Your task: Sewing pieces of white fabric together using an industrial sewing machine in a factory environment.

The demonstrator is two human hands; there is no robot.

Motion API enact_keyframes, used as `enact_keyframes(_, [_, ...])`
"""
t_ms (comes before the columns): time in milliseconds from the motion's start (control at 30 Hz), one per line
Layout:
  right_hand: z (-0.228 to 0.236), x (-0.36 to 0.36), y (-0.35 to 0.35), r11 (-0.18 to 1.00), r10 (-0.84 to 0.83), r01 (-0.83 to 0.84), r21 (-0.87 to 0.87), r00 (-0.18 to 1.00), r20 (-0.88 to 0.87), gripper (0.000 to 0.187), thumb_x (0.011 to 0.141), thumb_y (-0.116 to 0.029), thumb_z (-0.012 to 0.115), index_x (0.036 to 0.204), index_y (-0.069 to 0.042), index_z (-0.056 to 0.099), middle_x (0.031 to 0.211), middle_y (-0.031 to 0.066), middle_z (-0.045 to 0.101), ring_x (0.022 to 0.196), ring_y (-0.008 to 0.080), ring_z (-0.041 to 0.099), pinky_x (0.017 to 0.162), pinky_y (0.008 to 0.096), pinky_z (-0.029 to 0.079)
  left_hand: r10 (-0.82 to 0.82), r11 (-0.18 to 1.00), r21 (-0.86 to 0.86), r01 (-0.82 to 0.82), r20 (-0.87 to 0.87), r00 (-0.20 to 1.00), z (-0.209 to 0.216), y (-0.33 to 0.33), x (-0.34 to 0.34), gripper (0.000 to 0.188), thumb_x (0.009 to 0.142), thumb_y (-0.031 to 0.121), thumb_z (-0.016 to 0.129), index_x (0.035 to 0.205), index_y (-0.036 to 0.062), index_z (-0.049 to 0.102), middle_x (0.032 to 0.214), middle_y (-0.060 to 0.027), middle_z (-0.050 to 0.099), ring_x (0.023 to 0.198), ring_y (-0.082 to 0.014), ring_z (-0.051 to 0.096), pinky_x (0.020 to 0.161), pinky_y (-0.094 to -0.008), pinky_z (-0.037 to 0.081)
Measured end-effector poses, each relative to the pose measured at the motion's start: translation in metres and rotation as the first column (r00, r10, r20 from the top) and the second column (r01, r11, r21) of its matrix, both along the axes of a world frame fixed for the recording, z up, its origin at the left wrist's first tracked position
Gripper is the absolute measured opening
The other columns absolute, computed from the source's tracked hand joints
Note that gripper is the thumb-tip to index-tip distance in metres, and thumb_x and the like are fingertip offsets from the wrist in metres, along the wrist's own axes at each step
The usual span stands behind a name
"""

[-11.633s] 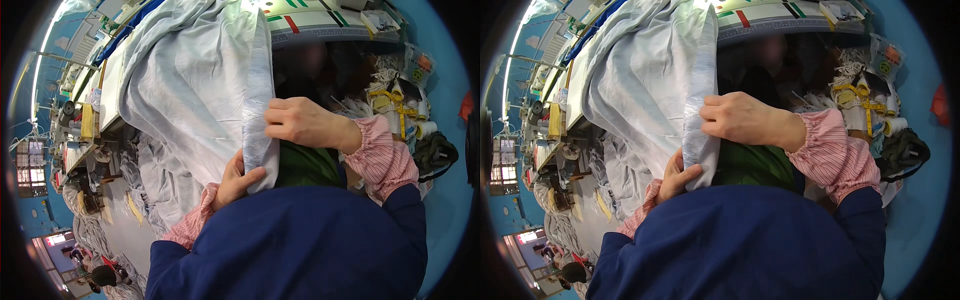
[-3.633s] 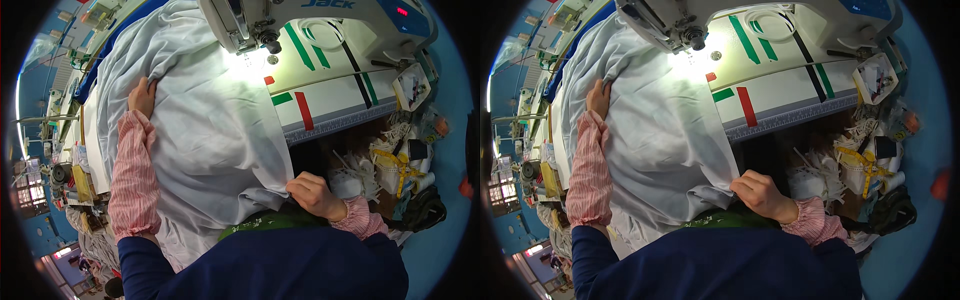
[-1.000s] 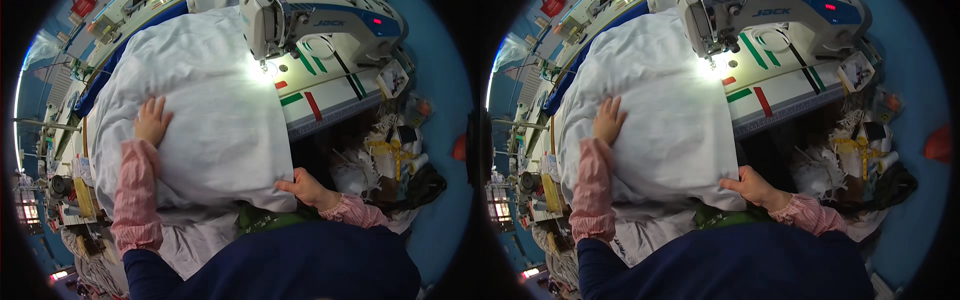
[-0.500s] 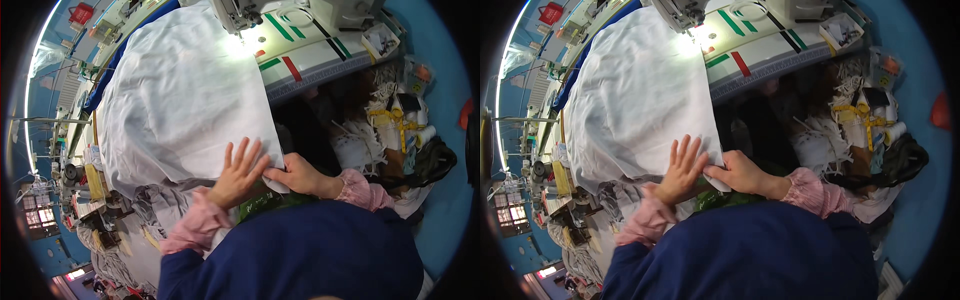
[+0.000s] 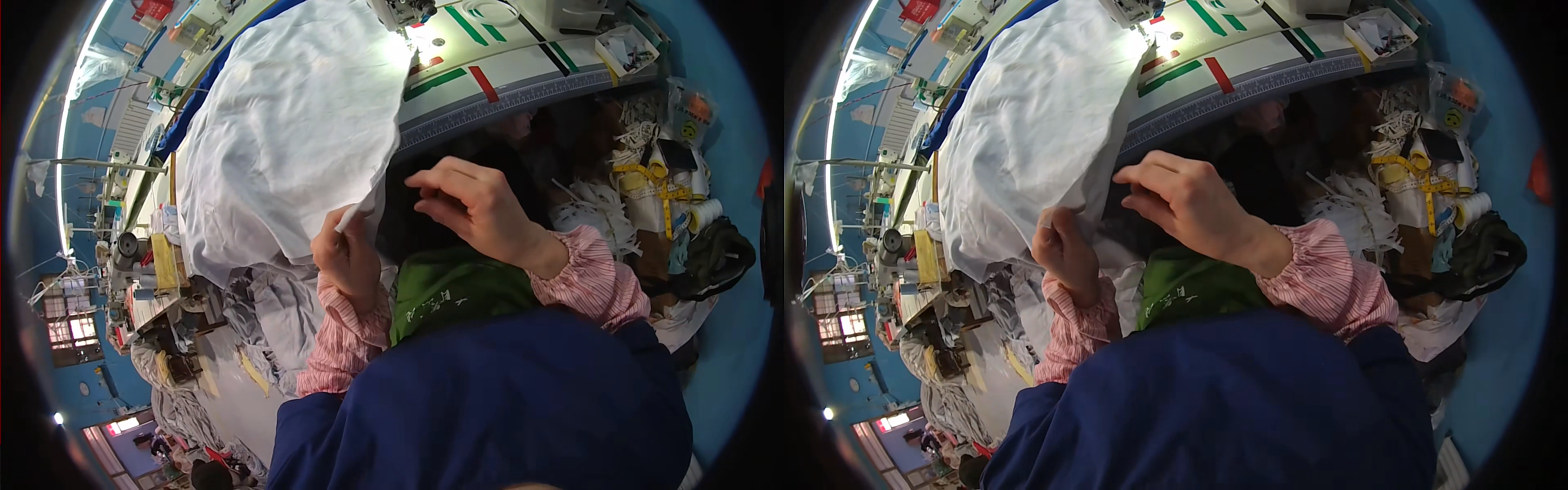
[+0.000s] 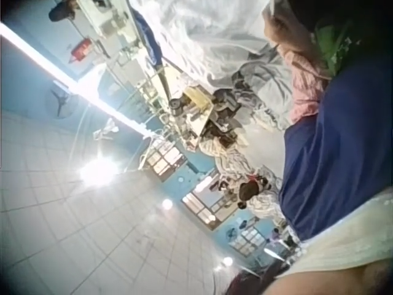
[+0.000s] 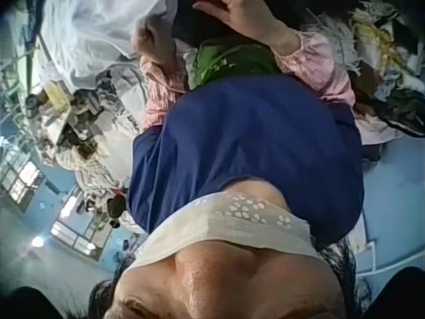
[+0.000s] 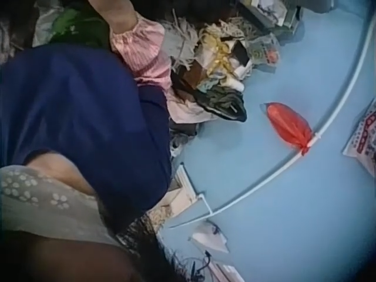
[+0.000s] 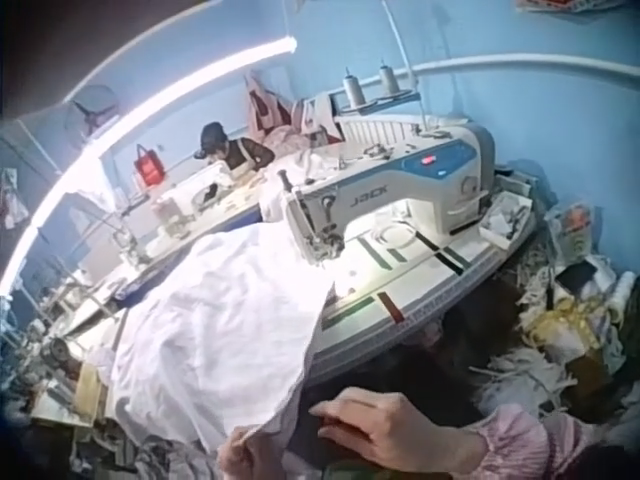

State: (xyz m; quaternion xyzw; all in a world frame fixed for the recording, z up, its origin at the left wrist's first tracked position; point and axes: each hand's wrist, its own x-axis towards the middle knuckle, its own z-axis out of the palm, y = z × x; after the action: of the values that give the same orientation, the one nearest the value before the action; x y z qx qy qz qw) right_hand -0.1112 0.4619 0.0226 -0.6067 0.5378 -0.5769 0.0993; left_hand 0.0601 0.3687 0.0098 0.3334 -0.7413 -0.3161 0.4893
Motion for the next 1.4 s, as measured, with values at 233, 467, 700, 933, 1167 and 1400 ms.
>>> enact_keyframes(233, [0.018,0.002,-0.018,0.992,-0.063,0.047,-0.117,0.989,-0.134,0.031,0.074,0.003,0.073,0.103,-0.004,0.065,0.086,0.0071,0.060,0.069,0.0199,0.062,0.059,0.0283,0.051,-0.022,0.998,-0.049,0.025,0.055,0.998,0.006,0.002,0.002,0.008,0.089,0.003,0.059,0.086,-0.0019,0.065,0.061,-0.0059,0.058,0.053,-0.0084,0.050,0.049,-0.0238,0.037])
enact_keyframes(467, [0.010,-0.013,-0.016,0.994,-0.089,0.074,-0.081,0.976,-0.201,0.045,0.071,0.008,0.072,0.113,-0.007,0.063,0.097,0.0069,0.056,0.067,0.0169,0.057,0.058,0.0281,0.049,-0.187,0.760,-0.562,0.326,0.290,0.938,0.010,-0.012,0.002,0.031,0.058,-0.006,0.058,0.088,-0.0017,0.064,0.060,-0.0083,0.052,0.050,-0.0246,0.053,0.047,-0.0332,0.043])
enact_keyframes(700, [-0.021,-0.016,0.005,0.996,-0.081,0.063,-0.061,0.927,-0.366,0.050,0.063,0.013,0.066,0.108,-0.007,0.066,0.100,0.0067,0.054,0.065,0.0147,0.054,0.054,0.0267,0.047,-0.320,0.545,-0.630,0.552,0.452,0.832,-0.002,-0.013,-0.006,0.031,0.058,0.004,0.064,0.088,-0.0047,0.062,0.059,-0.0030,0.045,0.046,-0.0139,0.045,0.042,-0.0269,0.035])
enact_keyframes(933, [-0.024,-0.024,0.007,0.989,-0.126,0.075,-0.129,0.884,-0.451,0.041,0.060,0.007,0.069,0.098,-0.007,0.068,0.095,0.0064,0.056,0.069,0.0165,0.055,0.054,0.0264,0.048,-0.332,0.501,-0.626,0.597,0.498,0.801,-0.002,-0.009,-0.011,0.028,0.060,0.001,0.065,0.087,-0.0039,0.063,0.057,-0.0005,0.042,0.046,-0.0114,0.043,0.041,-0.0247,0.033])
enact_keyframes(1167, [-0.032,-0.034,0.019,0.988,-0.077,0.001,-0.157,0.873,-0.481,0.030,0.060,0.000,0.074,0.089,-0.007,0.068,0.095,0.0064,0.059,0.081,0.0231,0.059,0.063,0.0312,0.052,-0.352,0.503,-0.611,0.611,0.501,0.791,0.000,-0.007,-0.012,0.026,0.061,0.000,0.065,0.087,-0.0044,0.064,0.056,0.0000,0.040,0.046,-0.0111,0.042,0.040,-0.0247,0.032])
enact_keyframes(1400, [-0.030,-0.046,0.010,0.983,-0.081,-0.019,-0.184,0.850,-0.520,0.027,0.059,-0.001,0.074,0.086,-0.005,0.068,0.105,0.0068,0.064,0.084,0.0230,0.058,0.066,0.0307,0.053,-0.355,0.521,-0.602,0.605,0.491,0.795,0.003,-0.007,-0.012,0.026,0.060,-0.001,0.066,0.086,-0.0047,0.064,0.054,0.0004,0.038,0.045,-0.0109,0.041,0.040,-0.0247,0.031])
